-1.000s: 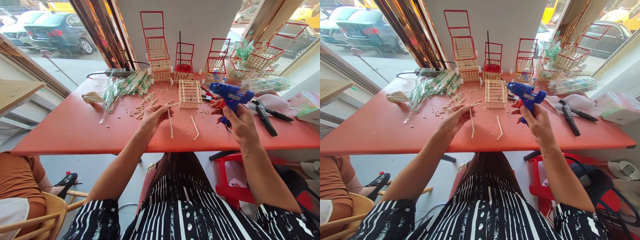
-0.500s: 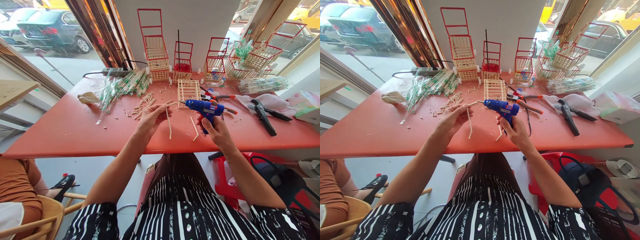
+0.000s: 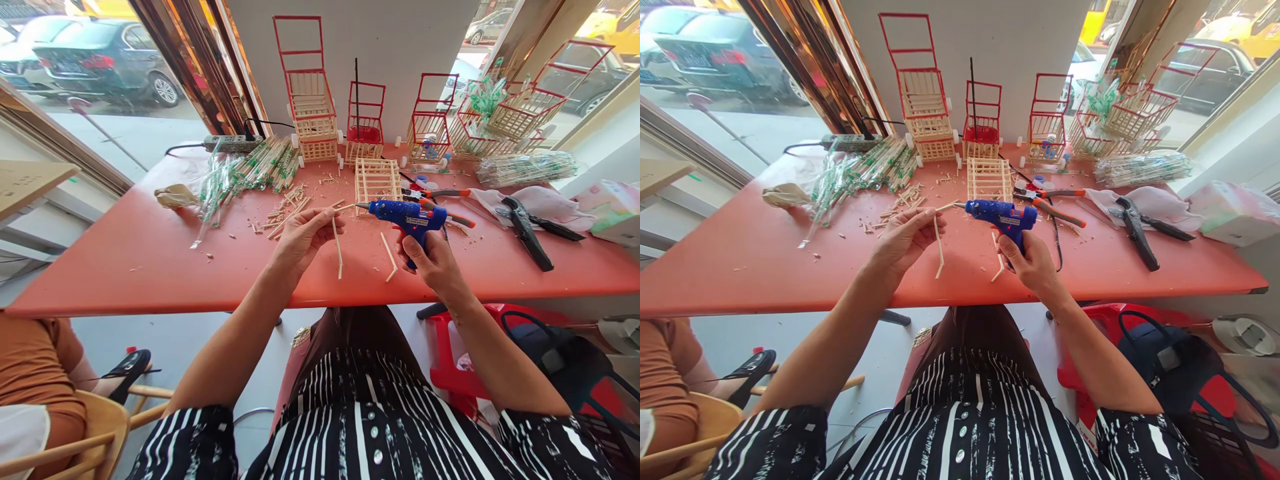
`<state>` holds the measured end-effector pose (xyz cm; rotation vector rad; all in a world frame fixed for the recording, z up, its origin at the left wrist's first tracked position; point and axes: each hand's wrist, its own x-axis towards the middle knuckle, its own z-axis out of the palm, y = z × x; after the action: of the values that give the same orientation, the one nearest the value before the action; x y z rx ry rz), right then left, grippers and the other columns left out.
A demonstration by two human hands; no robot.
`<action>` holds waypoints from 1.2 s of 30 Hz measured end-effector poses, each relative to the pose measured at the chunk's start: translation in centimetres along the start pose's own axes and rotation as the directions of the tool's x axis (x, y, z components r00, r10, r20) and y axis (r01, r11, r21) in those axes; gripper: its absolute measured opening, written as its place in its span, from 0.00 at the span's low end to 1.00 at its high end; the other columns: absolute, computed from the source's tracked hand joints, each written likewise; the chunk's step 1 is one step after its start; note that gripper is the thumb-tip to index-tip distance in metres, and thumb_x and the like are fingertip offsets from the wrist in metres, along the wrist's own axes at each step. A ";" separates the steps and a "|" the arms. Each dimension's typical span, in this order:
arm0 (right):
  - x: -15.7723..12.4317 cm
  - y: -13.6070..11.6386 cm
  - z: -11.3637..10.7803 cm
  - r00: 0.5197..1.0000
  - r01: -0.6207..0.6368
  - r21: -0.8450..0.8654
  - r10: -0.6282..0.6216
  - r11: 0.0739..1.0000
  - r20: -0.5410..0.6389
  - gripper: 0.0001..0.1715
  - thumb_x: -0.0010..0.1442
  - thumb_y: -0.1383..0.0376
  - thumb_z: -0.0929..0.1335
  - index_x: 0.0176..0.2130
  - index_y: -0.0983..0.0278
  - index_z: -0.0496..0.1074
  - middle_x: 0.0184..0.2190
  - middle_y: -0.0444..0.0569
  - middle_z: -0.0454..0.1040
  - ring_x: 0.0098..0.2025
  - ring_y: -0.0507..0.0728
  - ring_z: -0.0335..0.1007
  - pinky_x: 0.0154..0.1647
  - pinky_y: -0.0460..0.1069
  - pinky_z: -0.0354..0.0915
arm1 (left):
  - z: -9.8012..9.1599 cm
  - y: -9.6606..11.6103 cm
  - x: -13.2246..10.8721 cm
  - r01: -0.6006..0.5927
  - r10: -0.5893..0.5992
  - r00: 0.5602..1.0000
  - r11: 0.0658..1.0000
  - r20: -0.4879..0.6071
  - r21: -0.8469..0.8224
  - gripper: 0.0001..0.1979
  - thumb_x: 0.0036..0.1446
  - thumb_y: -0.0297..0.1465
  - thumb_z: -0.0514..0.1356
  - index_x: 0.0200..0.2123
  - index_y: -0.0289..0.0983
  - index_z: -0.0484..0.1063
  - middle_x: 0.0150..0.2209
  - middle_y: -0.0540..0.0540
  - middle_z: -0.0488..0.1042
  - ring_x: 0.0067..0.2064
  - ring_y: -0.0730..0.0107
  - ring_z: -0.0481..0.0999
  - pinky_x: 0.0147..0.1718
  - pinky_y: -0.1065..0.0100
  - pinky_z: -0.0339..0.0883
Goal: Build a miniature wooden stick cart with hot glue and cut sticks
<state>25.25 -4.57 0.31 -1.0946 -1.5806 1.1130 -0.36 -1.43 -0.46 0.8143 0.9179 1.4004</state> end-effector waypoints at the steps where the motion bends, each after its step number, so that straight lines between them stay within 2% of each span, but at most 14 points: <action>1: 0.0 0.0 0.0 1.000 -0.005 -0.006 0.005 1.000 -0.002 0.38 0.59 0.29 0.73 0.35 0.61 0.71 0.24 0.43 0.69 0.24 0.51 0.63 0.23 0.48 0.60 | -0.1 -0.1 0.1 -0.006 0.006 1.000 1.000 0.009 -0.012 0.15 0.47 0.38 0.80 0.32 0.36 0.83 0.28 0.47 0.84 0.31 0.70 0.84 0.40 0.67 0.81; 12: 0.0 0.1 0.0 1.000 -0.013 -0.051 0.012 0.999 -0.005 0.39 0.59 0.28 0.72 0.34 0.60 0.67 0.24 0.43 0.68 0.24 0.51 0.62 0.23 0.48 0.60 | -0.2 -0.3 0.1 -0.009 0.009 1.000 1.000 0.004 0.003 0.15 0.49 0.39 0.80 0.33 0.36 0.83 0.29 0.45 0.84 0.32 0.68 0.85 0.41 0.66 0.80; 20: 0.1 0.0 0.1 1.000 -0.022 -0.092 0.020 0.996 -0.014 0.42 0.57 0.25 0.71 0.33 0.60 0.66 0.24 0.44 0.68 0.24 0.51 0.62 0.23 0.48 0.60 | -0.3 -0.4 0.2 -0.024 0.029 0.998 0.996 0.060 -0.086 0.17 0.44 0.37 0.82 0.32 0.34 0.84 0.28 0.47 0.84 0.29 0.72 0.82 0.35 0.71 0.80; 27: 0.1 0.3 -0.1 0.999 -0.041 -0.128 0.036 0.991 -0.034 0.43 0.56 0.24 0.70 0.33 0.60 0.65 0.26 0.45 0.69 0.25 0.52 0.63 0.24 0.49 0.60 | -0.2 -0.2 0.2 0.007 -0.006 1.000 0.998 0.014 -0.064 0.12 0.52 0.34 0.79 0.32 0.34 0.83 0.28 0.47 0.83 0.30 0.72 0.84 0.37 0.71 0.80; 36: 0.0 -0.1 0.1 0.999 -0.036 -0.124 0.032 0.992 -0.029 0.44 0.55 0.24 0.70 0.31 0.60 0.66 0.25 0.45 0.68 0.25 0.51 0.63 0.24 0.49 0.59 | 0.0 -0.1 0.2 0.004 -0.004 1.000 0.998 -0.004 -0.061 0.12 0.52 0.33 0.79 0.31 0.34 0.81 0.28 0.46 0.84 0.29 0.71 0.84 0.36 0.71 0.79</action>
<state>25.18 -4.61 0.41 -1.2184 -1.6334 1.0282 -0.36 -1.24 -0.58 0.7635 0.8751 1.4202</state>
